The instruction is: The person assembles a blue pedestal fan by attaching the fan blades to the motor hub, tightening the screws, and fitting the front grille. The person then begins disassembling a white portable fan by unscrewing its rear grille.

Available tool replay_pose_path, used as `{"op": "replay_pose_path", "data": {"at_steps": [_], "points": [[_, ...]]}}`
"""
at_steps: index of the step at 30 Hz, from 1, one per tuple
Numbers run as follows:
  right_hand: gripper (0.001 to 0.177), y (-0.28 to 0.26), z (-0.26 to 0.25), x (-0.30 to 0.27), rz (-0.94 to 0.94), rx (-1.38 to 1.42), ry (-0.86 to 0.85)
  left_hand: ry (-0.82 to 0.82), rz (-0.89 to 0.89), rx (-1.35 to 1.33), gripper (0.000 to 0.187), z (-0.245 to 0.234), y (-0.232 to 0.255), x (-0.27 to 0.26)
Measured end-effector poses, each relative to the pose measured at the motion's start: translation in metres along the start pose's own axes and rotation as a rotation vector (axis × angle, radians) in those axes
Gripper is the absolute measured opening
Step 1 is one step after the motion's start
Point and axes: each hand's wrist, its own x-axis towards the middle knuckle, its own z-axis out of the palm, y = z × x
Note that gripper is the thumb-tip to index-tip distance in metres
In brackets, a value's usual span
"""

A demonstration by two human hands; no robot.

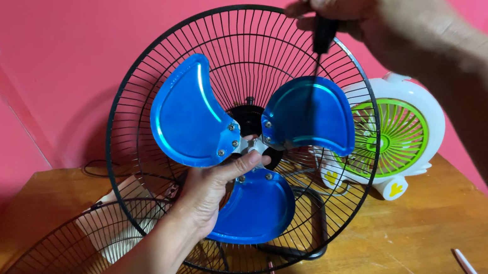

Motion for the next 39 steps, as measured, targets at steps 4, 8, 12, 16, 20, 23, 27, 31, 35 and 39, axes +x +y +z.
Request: {"op": "replay_pose_path", "data": {"at_steps": [4, 8, 12, 16, 20, 23, 27, 31, 35, 39], "points": [[0.013, -0.001, 0.003, 0.005, -0.167, 0.071, -0.092, 0.010, -0.006, -0.028, 0.053, 0.002, -0.006, 0.001], [0.016, 0.015, 0.023, 0.006, -0.125, 0.143, -0.098, 0.012, -0.043, 0.009, 0.050, 0.000, -0.004, 0.000], [0.018, 0.029, 0.033, 0.001, -0.081, 0.178, -0.143, 0.037, -0.046, -0.011, 0.044, -0.001, -0.006, 0.000], [0.019, 0.035, 0.035, 0.003, -0.063, 0.143, -0.117, 0.042, -0.067, -0.073, 0.043, 0.000, -0.005, 0.001], [0.018, 0.038, 0.036, 0.005, -0.043, 0.155, -0.113, 0.055, -0.086, -0.105, 0.041, 0.001, -0.004, 0.001], [0.017, 0.036, 0.035, 0.006, -0.026, 0.141, -0.132, 0.071, -0.104, -0.121, 0.037, 0.004, -0.001, 0.004], [0.011, 0.025, 0.035, 0.015, 0.004, -0.063, -0.201, 0.066, -0.071, -0.132, 0.034, 0.004, -0.001, 0.008], [0.012, 0.011, 0.026, 0.024, 0.138, -0.130, -0.354, 0.044, -0.026, -0.105, 0.033, 0.002, -0.003, 0.010], [0.014, 0.007, 0.018, 0.029, 0.116, -0.274, -0.426, 0.052, 0.001, -0.123, 0.033, 0.003, -0.002, 0.010], [0.015, 0.003, 0.018, 0.036, 0.095, -0.334, -0.455, 0.064, -0.011, -0.110, 0.031, 0.003, 0.001, 0.009]]}}
